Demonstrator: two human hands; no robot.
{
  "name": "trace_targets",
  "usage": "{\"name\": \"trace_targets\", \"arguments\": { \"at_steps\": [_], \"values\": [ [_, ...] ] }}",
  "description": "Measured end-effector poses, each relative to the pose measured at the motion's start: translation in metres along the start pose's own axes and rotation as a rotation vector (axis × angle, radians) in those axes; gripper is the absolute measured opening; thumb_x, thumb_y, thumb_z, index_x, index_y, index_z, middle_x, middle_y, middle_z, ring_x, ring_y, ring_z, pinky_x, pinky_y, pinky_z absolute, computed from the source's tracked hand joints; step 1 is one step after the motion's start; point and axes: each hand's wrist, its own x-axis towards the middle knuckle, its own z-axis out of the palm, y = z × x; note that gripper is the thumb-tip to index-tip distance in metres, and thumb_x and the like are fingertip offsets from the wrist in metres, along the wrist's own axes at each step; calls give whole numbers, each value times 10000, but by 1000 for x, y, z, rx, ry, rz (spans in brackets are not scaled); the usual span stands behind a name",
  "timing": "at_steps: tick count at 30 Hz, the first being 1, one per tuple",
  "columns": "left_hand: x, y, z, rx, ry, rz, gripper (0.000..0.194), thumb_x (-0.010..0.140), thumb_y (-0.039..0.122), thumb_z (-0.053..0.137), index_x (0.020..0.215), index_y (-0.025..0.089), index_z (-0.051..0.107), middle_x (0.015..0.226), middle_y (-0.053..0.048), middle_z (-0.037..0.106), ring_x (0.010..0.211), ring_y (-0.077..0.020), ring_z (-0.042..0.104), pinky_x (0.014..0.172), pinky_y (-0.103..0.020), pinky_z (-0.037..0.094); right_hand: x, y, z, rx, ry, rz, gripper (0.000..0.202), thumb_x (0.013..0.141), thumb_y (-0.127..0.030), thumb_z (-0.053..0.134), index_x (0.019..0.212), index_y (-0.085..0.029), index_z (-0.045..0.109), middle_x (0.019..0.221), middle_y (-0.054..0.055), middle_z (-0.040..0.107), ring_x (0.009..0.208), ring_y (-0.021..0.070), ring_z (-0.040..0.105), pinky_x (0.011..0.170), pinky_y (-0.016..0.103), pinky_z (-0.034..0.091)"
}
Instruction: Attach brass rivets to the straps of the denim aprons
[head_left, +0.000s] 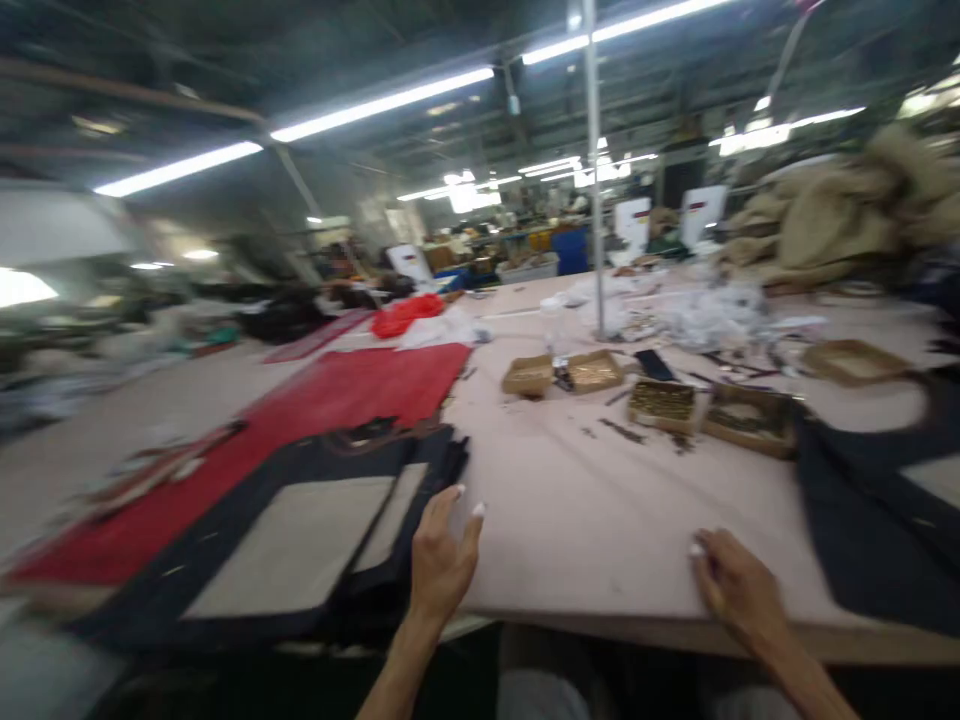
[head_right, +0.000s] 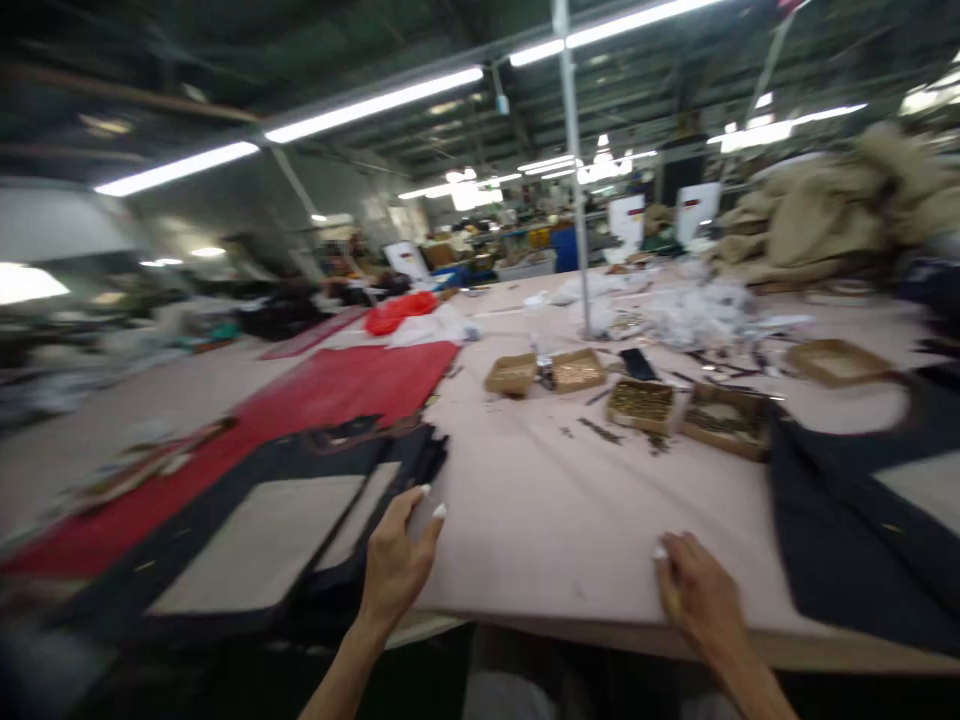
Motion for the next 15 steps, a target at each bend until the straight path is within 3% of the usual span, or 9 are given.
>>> {"name": "trace_targets", "arguments": {
  "at_steps": [2,4,7,10,13,15],
  "values": [
    [-35,38,63,-134,-65,35,382,918,413,619,1237,204,632,1281,-123,692,1225,-300,637,1110,-454,473,-6,30,-37,-4,49,22,211,976,-383,518,1005,-301,710,835,35,689,738,217,675,694,365,598],
    [-59,70,118,-237,-131,47,369,913,439,613,1206,215,643,1248,-110,704,1192,-293,651,1086,-447,493,6,59,-66,107,95,50,230,933,-333,557,1087,-267,714,837,29,693,695,186,659,672,314,568],
    [-75,103,177,-270,-165,62,326,915,451,572,1138,231,661,1175,-103,722,1135,-296,654,1033,-450,515,35,116,-120,20,195,145,314,941,-346,531,1182,-228,695,893,41,704,744,181,658,727,304,551],
    [-74,119,203,-110,-126,90,274,935,426,513,1062,231,659,1119,-102,723,1067,-304,632,974,-459,505,60,192,-197,-103,259,296,383,952,-362,495,1224,-164,676,940,83,710,823,215,660,830,350,543],
    [-69,132,209,127,-78,91,278,954,421,471,1048,217,634,1099,-116,700,1025,-316,604,880,-444,481,79,270,-276,-239,257,482,396,921,-315,532,1219,-99,678,1022,145,721,947,255,662,953,386,504],
    [-68,142,209,249,-55,97,279,945,430,471,1035,211,618,1079,-128,680,1009,-326,592,822,-427,458,89,312,-315,-319,230,590,395,919,-307,571,1219,-75,680,1074,177,719,1053,283,653,1009,399,478]
  ]
}}
